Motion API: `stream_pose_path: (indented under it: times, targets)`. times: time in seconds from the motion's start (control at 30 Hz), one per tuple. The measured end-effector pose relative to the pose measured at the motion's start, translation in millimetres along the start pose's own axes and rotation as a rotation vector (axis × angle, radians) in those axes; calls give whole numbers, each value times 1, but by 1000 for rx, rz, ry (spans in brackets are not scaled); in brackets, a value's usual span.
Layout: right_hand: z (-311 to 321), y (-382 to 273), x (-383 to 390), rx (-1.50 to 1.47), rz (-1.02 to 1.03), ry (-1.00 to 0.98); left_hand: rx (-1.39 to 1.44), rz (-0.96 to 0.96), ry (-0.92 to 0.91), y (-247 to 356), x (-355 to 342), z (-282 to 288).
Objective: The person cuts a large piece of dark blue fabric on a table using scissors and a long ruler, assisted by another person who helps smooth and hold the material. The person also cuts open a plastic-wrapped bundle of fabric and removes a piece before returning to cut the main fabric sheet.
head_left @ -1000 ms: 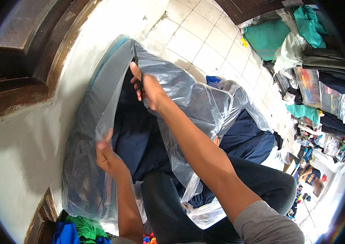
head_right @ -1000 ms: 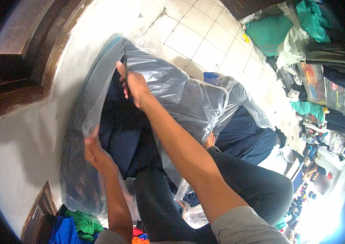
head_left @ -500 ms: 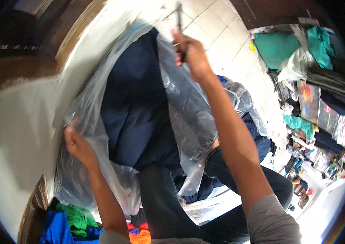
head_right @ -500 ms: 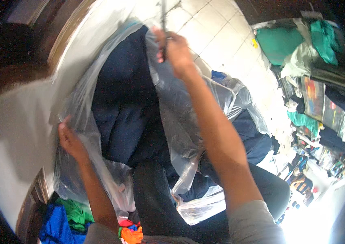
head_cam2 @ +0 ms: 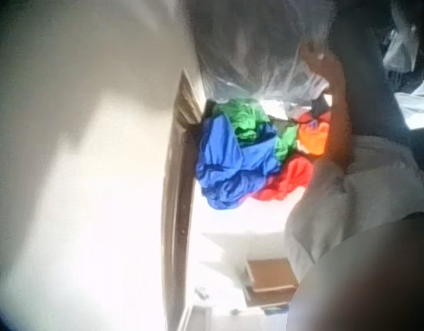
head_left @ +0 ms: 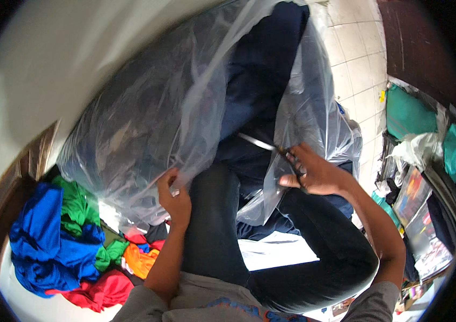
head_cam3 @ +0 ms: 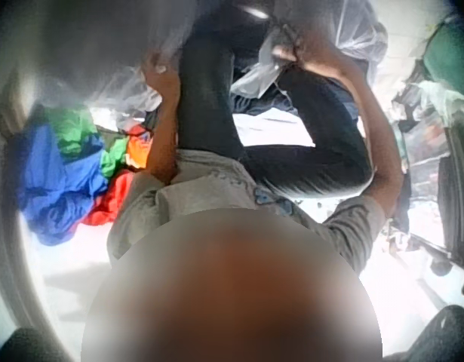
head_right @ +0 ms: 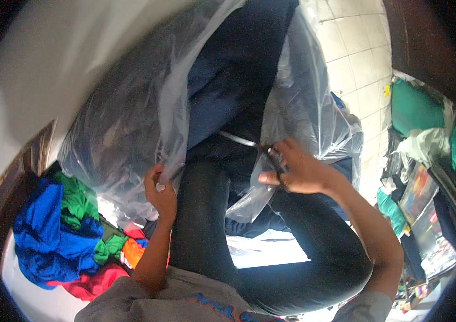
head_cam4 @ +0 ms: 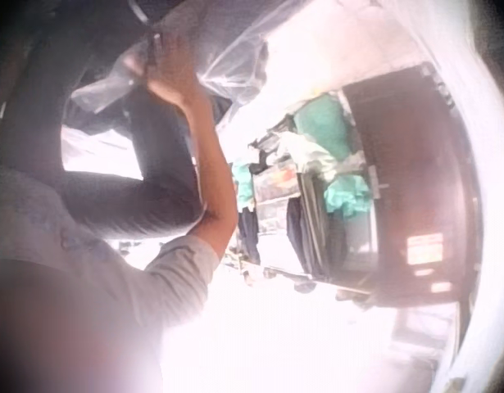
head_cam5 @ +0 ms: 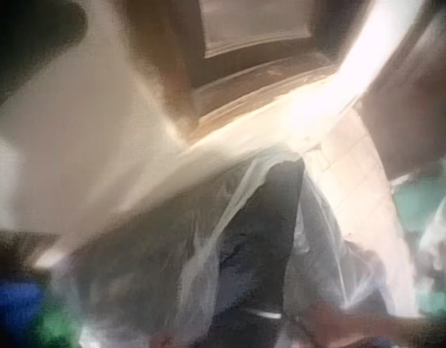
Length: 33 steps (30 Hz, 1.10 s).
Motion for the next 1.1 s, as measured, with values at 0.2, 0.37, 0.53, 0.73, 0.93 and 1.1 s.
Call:
stream_pose_path:
  times: [0.2,0.37,0.53,0.73,0.93,1.1]
  targets:
    - [-82,-48,-7,244,11,-283,-14,-98,-32,-3,36,22]
    - [-107,-70,-14,449,-82,-405,179,23,15,-9,50,11]
    - [-132,-70,-23,416,7,-346,283,21,-95,-19,54,-3]
    - [-165,-78,-29,276,95,-186,367,-91,-97,-16,69,-3]
    - [-194,-95,11,47,-95,-36,384,-218,-34,-15,84,5]
    - [-194,-94,39,108,-137,61,295,-371,-74,-7,97,8]
Point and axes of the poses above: each hand's wrist, its own x-axis away from the middle knuckle, its own z-axis out of the back of the hand, y = z × x, the point moved 4 cm from there along -x, towards the middle knuckle, and after that the axes turned 8 degrees about -x, right-handed, at the moved point
